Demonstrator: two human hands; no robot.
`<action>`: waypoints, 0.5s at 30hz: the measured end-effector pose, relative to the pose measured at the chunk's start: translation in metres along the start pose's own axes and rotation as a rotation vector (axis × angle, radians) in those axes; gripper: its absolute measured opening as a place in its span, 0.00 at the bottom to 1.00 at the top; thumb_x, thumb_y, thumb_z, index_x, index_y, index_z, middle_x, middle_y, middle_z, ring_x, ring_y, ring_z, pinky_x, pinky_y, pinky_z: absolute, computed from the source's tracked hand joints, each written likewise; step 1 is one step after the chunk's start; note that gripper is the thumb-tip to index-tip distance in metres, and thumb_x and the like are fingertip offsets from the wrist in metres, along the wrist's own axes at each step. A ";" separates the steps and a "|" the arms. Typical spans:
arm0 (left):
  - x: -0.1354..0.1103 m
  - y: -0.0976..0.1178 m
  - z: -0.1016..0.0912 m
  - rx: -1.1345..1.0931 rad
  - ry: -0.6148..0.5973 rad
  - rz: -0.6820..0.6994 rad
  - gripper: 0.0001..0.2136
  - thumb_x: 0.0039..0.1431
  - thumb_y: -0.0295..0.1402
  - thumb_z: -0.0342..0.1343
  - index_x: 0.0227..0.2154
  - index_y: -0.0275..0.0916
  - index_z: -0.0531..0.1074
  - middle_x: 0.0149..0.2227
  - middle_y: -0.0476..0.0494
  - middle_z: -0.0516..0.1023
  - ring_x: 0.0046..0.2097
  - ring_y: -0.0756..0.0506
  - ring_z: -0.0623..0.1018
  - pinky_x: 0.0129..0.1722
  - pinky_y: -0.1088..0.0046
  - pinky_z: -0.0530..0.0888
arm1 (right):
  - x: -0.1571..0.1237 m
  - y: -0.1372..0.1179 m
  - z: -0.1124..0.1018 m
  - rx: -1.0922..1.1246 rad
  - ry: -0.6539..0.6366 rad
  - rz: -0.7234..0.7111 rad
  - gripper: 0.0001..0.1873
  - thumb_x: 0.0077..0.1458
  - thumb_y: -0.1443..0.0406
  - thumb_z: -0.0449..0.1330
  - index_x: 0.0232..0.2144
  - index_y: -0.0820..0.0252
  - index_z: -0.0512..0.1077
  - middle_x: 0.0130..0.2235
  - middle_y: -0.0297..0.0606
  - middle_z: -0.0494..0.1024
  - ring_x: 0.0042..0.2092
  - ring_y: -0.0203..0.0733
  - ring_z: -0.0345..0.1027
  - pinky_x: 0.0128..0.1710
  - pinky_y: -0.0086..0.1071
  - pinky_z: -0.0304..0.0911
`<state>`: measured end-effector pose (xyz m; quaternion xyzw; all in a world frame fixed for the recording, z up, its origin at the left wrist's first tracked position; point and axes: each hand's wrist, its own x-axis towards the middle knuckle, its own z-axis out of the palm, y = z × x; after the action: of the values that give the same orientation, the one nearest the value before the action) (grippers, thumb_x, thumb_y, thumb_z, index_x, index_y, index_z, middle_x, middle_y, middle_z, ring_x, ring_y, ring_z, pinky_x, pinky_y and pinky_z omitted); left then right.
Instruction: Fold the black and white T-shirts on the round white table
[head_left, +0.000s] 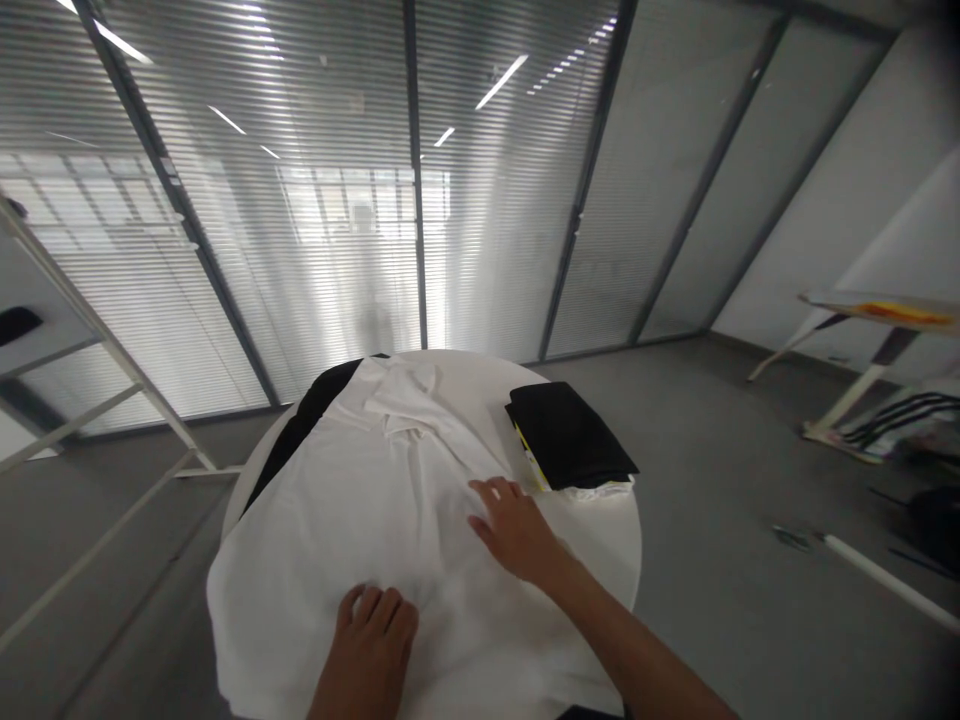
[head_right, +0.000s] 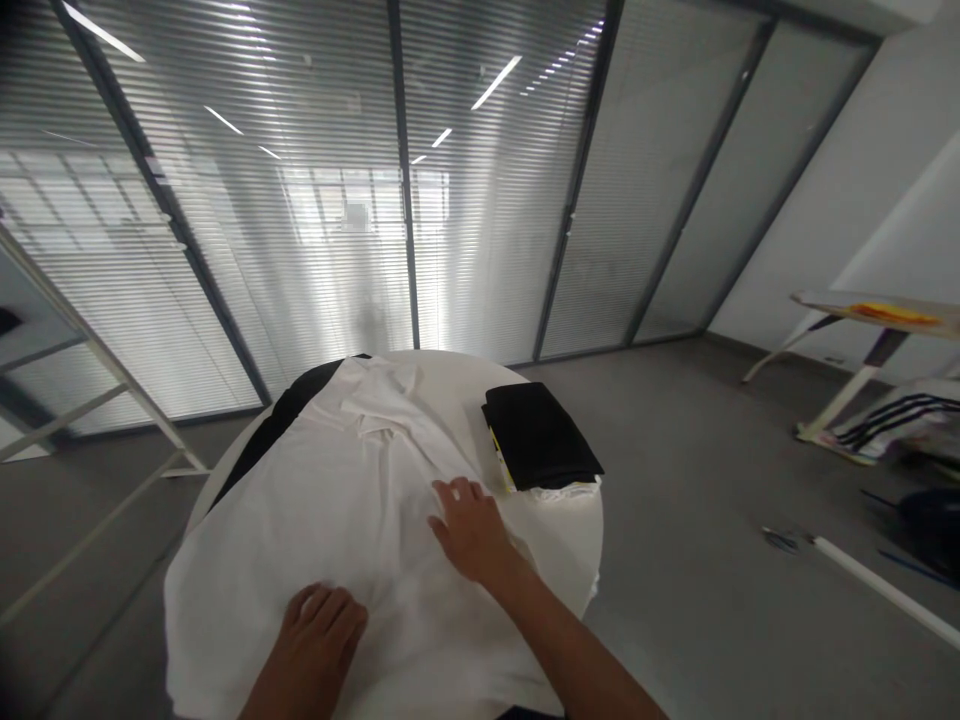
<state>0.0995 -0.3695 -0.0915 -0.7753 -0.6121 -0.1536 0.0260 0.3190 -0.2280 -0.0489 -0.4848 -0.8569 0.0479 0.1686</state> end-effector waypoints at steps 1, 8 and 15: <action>0.002 0.000 -0.001 0.000 -0.011 0.000 0.13 0.59 0.21 0.47 0.34 0.43 0.74 0.36 0.46 0.75 0.43 0.43 0.71 0.54 0.57 0.61 | 0.012 -0.007 0.003 -0.015 -0.019 -0.023 0.23 0.61 0.58 0.53 0.58 0.52 0.63 0.54 0.46 0.69 0.52 0.53 0.62 0.49 0.44 0.59; 0.019 0.009 -0.010 0.013 -0.220 0.067 0.15 0.56 0.19 0.46 0.38 0.42 0.73 0.41 0.42 0.76 0.44 0.41 0.72 0.45 0.62 0.67 | 0.087 -0.026 0.016 -0.029 -0.007 -0.064 0.17 0.65 0.62 0.47 0.52 0.50 0.67 0.55 0.42 0.68 0.52 0.49 0.61 0.48 0.41 0.59; 0.057 0.009 -0.047 -0.099 -0.492 0.195 0.11 0.59 0.23 0.47 0.37 0.40 0.73 0.40 0.41 0.78 0.43 0.41 0.76 0.43 0.64 0.69 | 0.150 -0.030 0.040 -0.071 -0.047 0.008 0.19 0.63 0.62 0.48 0.56 0.54 0.62 0.52 0.46 0.69 0.52 0.50 0.62 0.47 0.42 0.59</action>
<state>0.1097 -0.3286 -0.0296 -0.8449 -0.5142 0.0129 -0.1467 0.2100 -0.1138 -0.0428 -0.4928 -0.8597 0.0294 0.1311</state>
